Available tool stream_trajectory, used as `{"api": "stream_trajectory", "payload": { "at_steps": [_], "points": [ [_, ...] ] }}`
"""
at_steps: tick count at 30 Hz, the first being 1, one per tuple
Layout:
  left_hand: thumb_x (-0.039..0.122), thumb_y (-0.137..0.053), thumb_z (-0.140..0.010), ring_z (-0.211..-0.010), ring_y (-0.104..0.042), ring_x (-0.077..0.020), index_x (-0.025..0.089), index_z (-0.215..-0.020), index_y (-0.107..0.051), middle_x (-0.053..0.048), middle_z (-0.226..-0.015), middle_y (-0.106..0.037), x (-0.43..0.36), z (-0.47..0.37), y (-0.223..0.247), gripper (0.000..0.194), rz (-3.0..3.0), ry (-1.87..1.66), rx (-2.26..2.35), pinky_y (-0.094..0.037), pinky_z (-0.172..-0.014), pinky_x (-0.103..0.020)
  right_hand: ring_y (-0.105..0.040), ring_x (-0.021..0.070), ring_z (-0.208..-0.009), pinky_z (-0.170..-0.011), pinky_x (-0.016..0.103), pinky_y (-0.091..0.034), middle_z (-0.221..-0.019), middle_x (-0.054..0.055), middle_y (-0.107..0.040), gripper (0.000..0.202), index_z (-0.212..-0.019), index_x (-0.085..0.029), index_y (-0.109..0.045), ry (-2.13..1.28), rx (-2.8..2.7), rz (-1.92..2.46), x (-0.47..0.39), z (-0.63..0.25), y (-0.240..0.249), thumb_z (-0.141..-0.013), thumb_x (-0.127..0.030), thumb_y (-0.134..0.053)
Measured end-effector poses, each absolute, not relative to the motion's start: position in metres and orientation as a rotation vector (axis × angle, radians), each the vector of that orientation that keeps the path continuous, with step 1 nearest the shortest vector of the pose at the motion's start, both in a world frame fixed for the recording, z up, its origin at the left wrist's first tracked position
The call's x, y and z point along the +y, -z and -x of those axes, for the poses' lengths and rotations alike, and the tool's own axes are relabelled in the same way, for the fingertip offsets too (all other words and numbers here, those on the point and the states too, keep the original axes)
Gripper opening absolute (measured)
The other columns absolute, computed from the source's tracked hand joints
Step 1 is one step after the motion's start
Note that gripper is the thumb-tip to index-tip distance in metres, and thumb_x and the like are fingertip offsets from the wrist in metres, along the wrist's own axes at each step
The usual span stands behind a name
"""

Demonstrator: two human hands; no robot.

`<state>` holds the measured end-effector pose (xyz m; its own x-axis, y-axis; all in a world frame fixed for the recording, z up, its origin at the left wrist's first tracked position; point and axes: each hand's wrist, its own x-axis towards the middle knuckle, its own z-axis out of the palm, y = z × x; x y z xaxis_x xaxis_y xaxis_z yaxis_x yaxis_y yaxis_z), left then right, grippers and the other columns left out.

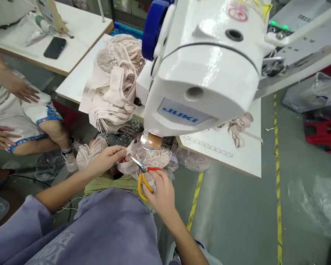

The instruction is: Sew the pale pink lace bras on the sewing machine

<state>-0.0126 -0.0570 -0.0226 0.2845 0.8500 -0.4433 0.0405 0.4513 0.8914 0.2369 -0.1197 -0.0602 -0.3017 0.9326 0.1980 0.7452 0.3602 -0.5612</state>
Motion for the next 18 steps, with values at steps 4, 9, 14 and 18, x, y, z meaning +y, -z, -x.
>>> {"api": "stream_trajectory", "payload": {
  "at_steps": [4,9,14,18],
  "points": [
    [0.04,-0.049,-0.096,-0.072,-0.059,-0.0147,0.015,-0.087,-0.065,-0.005,-0.084,-0.069,-0.057,0.012,0.018,0.031,-1.087,-0.603,1.146,-0.046,-0.066,-0.025,-0.065,0.0261,-0.1,-0.077,0.039,-0.056,-0.116,0.012,-0.064,0.038,-0.123,-0.021,-0.057,-0.556,-2.167,1.403,-0.102,-0.222,0.059,-0.088,-0.033,-0.064],
    [0.022,-0.044,-0.09,-0.071,-0.056,-0.0142,0.016,-0.082,-0.06,-0.002,-0.081,-0.066,-0.056,0.01,0.022,0.019,-1.14,-0.589,1.249,-0.043,-0.065,-0.025,-0.065,0.0238,-0.1,-0.076,0.035,-0.055,-0.12,0.009,-0.065,0.035,-0.124,-0.024,-0.057,-0.782,-2.147,1.381,-0.094,-0.22,0.06,-0.09,-0.032,-0.064],
    [0.035,-0.045,-0.096,-0.06,-0.041,-0.0103,0.017,-0.079,-0.052,0.004,-0.068,-0.048,-0.054,0.014,0.023,0.026,-1.149,-0.697,1.193,-0.034,-0.058,-0.023,-0.058,0.0149,-0.067,-0.059,0.028,-0.049,-0.097,0.004,-0.064,0.031,-0.118,-0.026,-0.059,-0.86,-1.958,1.398,-0.109,-0.235,0.068,-0.087,-0.026,-0.064],
    [0.045,-0.044,-0.099,-0.061,-0.044,-0.0105,0.017,-0.075,-0.051,0.003,-0.069,-0.051,-0.051,0.017,0.02,0.038,-1.278,-0.678,1.2,-0.036,-0.059,-0.022,-0.054,0.0144,-0.067,-0.06,0.029,-0.049,-0.099,0.005,-0.06,0.043,-0.119,-0.024,-0.057,-0.894,-1.91,1.345,-0.116,-0.236,0.07,-0.078,-0.024,-0.069]
  ]
}}
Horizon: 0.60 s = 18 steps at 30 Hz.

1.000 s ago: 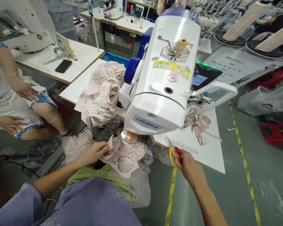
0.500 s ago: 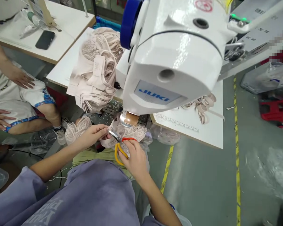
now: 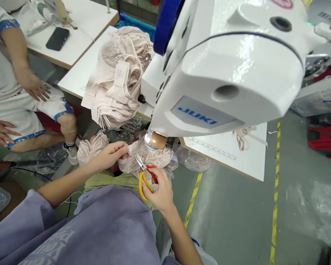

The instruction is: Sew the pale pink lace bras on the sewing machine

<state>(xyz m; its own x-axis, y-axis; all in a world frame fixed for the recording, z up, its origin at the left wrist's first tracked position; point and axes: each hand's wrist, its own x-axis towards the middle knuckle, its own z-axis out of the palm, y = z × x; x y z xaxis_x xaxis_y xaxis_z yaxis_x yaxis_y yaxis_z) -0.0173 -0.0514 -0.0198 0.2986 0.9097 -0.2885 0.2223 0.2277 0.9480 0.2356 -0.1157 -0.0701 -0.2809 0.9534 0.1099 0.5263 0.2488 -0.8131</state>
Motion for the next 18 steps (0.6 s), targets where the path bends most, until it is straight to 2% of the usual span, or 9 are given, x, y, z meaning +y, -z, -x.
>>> {"api": "stream_trajectory", "payload": {
  "at_steps": [3,9,13,18],
  "points": [
    [0.046,-0.044,-0.099,-0.061,-0.048,-0.0111,0.017,-0.08,-0.057,0.001,-0.07,-0.056,-0.05,0.017,0.018,0.037,-1.309,-0.643,1.198,-0.038,-0.057,-0.022,-0.059,0.0179,-0.079,-0.064,0.03,-0.051,-0.109,0.007,-0.061,0.046,-0.12,-0.025,-0.056,-0.912,-1.922,1.332,-0.112,-0.227,0.07,-0.077,-0.025,-0.07],
    [0.04,-0.045,-0.099,-0.066,-0.057,-0.0127,0.017,-0.089,-0.063,0.0,-0.074,-0.064,-0.049,0.017,0.017,0.03,-1.414,-0.577,1.221,-0.043,-0.06,-0.022,-0.062,0.0232,-0.096,-0.079,0.037,-0.053,-0.115,0.007,-0.065,0.046,-0.12,-0.026,-0.056,-0.918,-1.943,1.303,-0.097,-0.217,0.071,-0.077,-0.025,-0.072],
    [0.036,-0.044,-0.098,-0.065,-0.058,-0.0127,0.017,-0.085,-0.062,0.0,-0.073,-0.066,-0.048,0.02,0.017,0.029,-1.483,-0.569,1.262,-0.043,-0.061,-0.023,-0.064,0.0213,-0.093,-0.077,0.034,-0.053,-0.116,0.006,-0.066,0.042,-0.122,-0.027,-0.057,-0.985,-1.963,1.306,-0.093,-0.221,0.069,-0.082,-0.028,-0.072],
    [0.038,-0.046,-0.098,-0.06,-0.055,-0.0113,0.017,-0.077,-0.06,0.001,-0.07,-0.064,-0.046,0.02,0.018,0.034,-1.468,-0.575,1.285,-0.041,-0.057,-0.022,-0.064,0.0161,-0.078,-0.065,0.028,-0.052,-0.11,0.004,-0.068,0.032,-0.12,-0.029,-0.062,-1.032,-1.972,1.387,-0.095,-0.229,0.062,-0.089,-0.033,-0.067]
  ]
}}
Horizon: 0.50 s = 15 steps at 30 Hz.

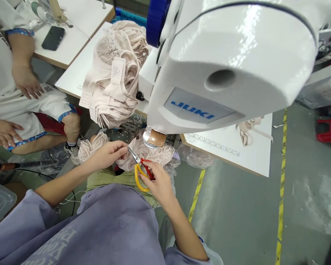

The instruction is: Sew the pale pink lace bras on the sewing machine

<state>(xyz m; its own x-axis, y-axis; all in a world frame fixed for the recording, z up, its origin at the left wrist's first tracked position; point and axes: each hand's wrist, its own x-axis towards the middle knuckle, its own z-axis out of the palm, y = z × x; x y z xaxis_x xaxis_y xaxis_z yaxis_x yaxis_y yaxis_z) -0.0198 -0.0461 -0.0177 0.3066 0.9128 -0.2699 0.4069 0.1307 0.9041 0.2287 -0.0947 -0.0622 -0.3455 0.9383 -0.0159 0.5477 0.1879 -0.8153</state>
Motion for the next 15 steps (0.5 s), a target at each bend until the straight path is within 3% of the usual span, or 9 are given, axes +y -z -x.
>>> {"api": "stream_trajectory", "payload": {
  "at_steps": [4,9,13,15],
  "points": [
    [0.039,-0.048,-0.098,-0.063,-0.057,-0.0114,0.017,-0.078,-0.06,0.0,-0.072,-0.064,-0.045,0.02,0.02,0.032,-1.394,-0.646,1.258,-0.043,-0.059,-0.021,-0.062,0.0137,-0.069,-0.063,0.027,-0.051,-0.103,0.003,-0.069,0.029,-0.118,-0.028,-0.065,-0.993,-1.955,1.484,-0.098,-0.245,0.06,-0.09,-0.035,-0.065],
    [0.035,-0.05,-0.097,-0.076,-0.065,-0.0148,0.017,-0.091,-0.066,-0.003,-0.084,-0.07,-0.045,0.024,0.025,0.025,-1.436,-0.772,1.276,-0.05,-0.068,-0.023,-0.063,0.0173,-0.069,-0.061,0.03,-0.051,-0.093,0.005,-0.069,0.035,-0.115,-0.027,-0.068,-0.974,-1.995,1.73,-0.088,-0.298,0.057,-0.087,-0.048,-0.063],
    [0.029,-0.051,-0.094,-0.073,-0.066,-0.0153,0.019,-0.114,-0.062,-0.001,-0.083,-0.071,-0.044,0.026,0.028,0.025,-1.668,-0.745,1.445,-0.049,-0.067,-0.024,-0.064,0.0235,-0.07,-0.062,0.037,-0.049,-0.091,0.009,-0.07,0.044,-0.114,-0.026,-0.068,-0.628,-1.863,2.113,-0.035,-0.349,0.058,-0.084,-0.058,-0.059],
    [0.028,-0.05,-0.093,-0.075,-0.068,-0.0163,0.02,-0.114,-0.061,-0.002,-0.085,-0.072,-0.04,0.028,0.027,0.025,-1.705,-0.691,1.45,-0.05,-0.066,-0.024,-0.066,0.0293,-0.083,-0.067,0.042,-0.049,-0.103,0.013,-0.071,0.046,-0.119,-0.024,-0.066,-0.436,-1.848,2.22,-0.002,-0.371,0.06,-0.087,-0.055,-0.054]
  ]
}}
